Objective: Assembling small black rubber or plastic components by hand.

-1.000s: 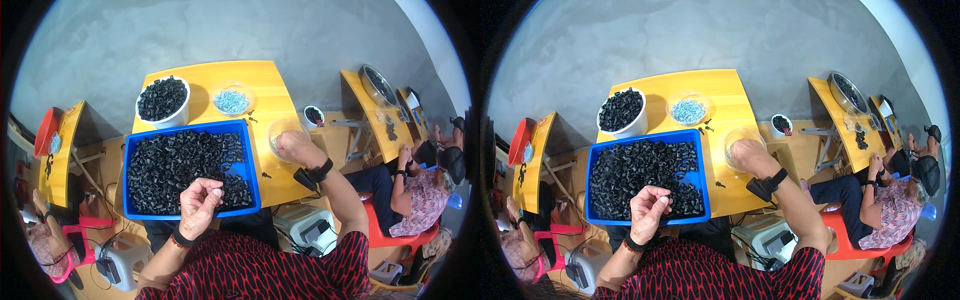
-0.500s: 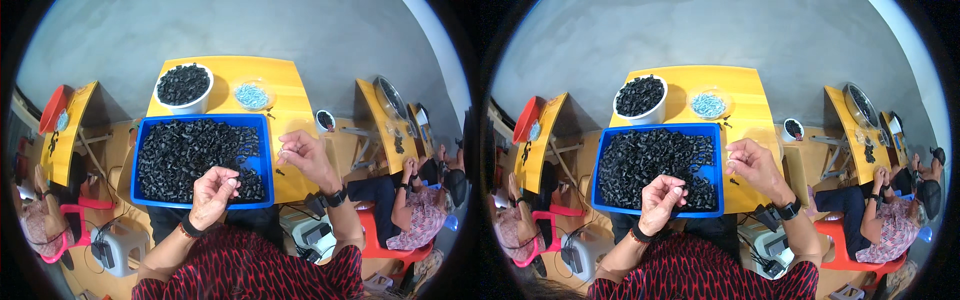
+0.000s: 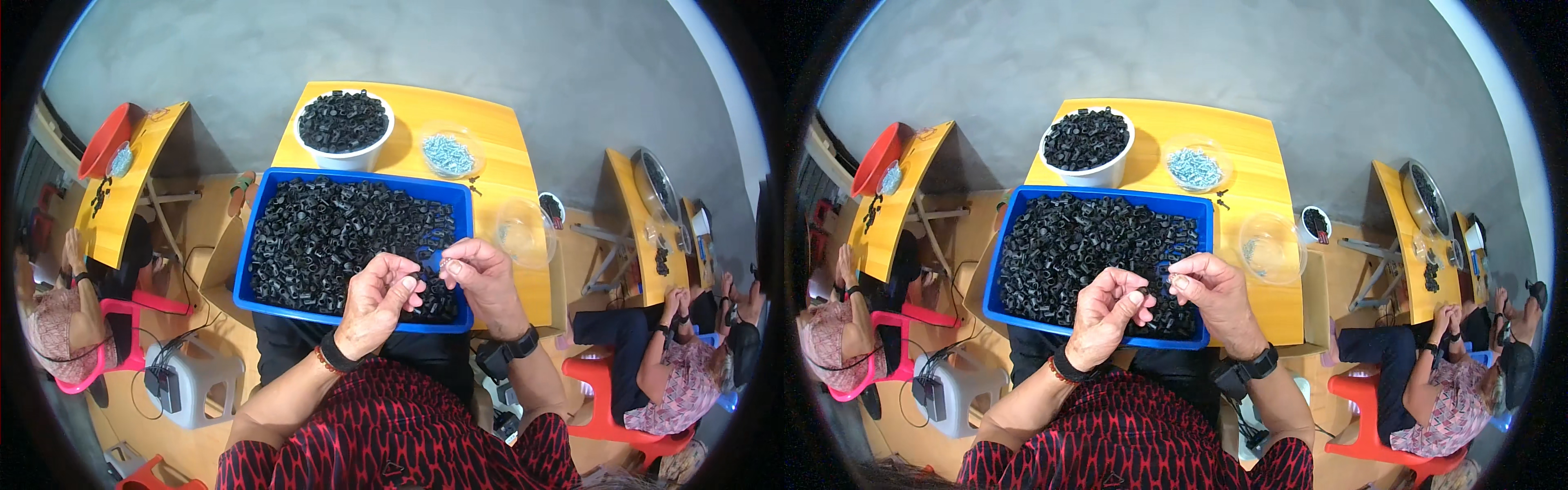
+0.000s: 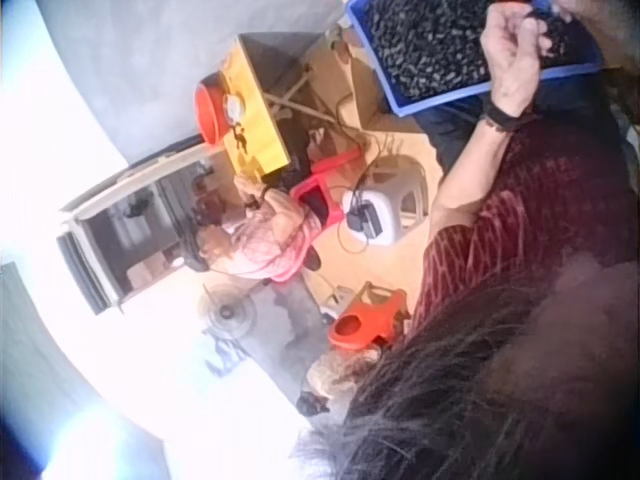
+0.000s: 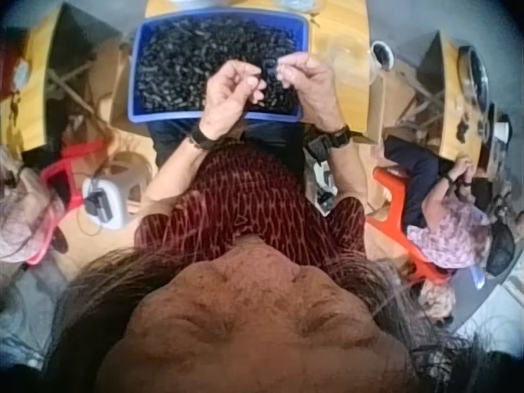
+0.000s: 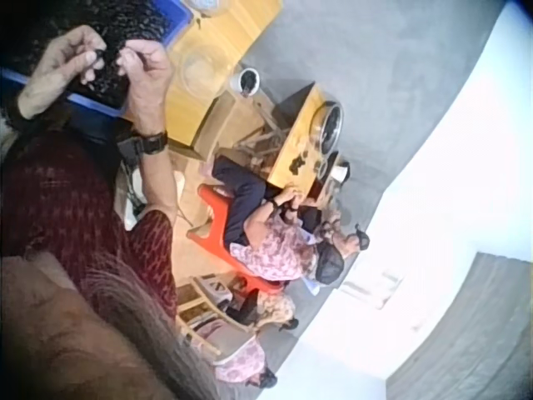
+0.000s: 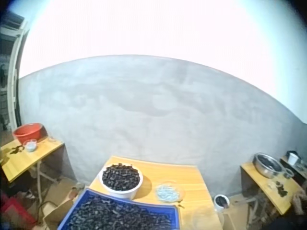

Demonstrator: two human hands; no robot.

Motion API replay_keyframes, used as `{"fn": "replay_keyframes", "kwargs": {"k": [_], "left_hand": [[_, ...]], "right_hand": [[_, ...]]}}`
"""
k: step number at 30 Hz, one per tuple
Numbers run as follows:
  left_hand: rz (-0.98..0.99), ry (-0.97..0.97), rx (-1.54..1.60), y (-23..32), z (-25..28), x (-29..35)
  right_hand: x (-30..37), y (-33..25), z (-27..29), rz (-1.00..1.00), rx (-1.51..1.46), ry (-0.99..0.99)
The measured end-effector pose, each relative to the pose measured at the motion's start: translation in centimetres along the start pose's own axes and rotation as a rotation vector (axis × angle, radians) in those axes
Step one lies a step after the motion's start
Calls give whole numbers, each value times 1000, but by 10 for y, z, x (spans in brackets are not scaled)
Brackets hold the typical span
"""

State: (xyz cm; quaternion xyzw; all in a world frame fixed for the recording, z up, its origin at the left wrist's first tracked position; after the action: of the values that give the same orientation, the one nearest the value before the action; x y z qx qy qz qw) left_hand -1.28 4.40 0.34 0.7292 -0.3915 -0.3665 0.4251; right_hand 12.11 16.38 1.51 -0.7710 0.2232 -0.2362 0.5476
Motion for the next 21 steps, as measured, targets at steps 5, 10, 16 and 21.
{"fn": "replay_keyframes", "kwargs": {"k": [5, 10, 16, 21], "left_hand": [[-20, -3, 7, -2, 2, -1], [-55, -5, 24, -3, 2, -2], [-24, -6, 22, -4, 2, -2], [1, -7, 28, -4, 1, -2]], "right_hand": [[-4, -1, -17, 51, 61, -11], [-5, 2, -20, 71, 87, -12], [-4, 5, -17, 94, 89, -19], [-2, 6, -18, 94, 116, -18]]}}
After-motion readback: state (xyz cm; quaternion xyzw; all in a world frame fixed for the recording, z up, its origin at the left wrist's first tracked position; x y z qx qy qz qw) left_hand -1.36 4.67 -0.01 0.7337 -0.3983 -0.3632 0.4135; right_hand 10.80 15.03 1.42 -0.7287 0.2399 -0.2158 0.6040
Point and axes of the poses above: each hand's wrist, its own x-axis away from the middle knuckle, its own z-axis out of the back of the hand, y = z × x, the point moved 5 cm from there along -x, towards the middle knuckle, and after that the axes turned 15 degrees about -z, right-handed, at the moved point
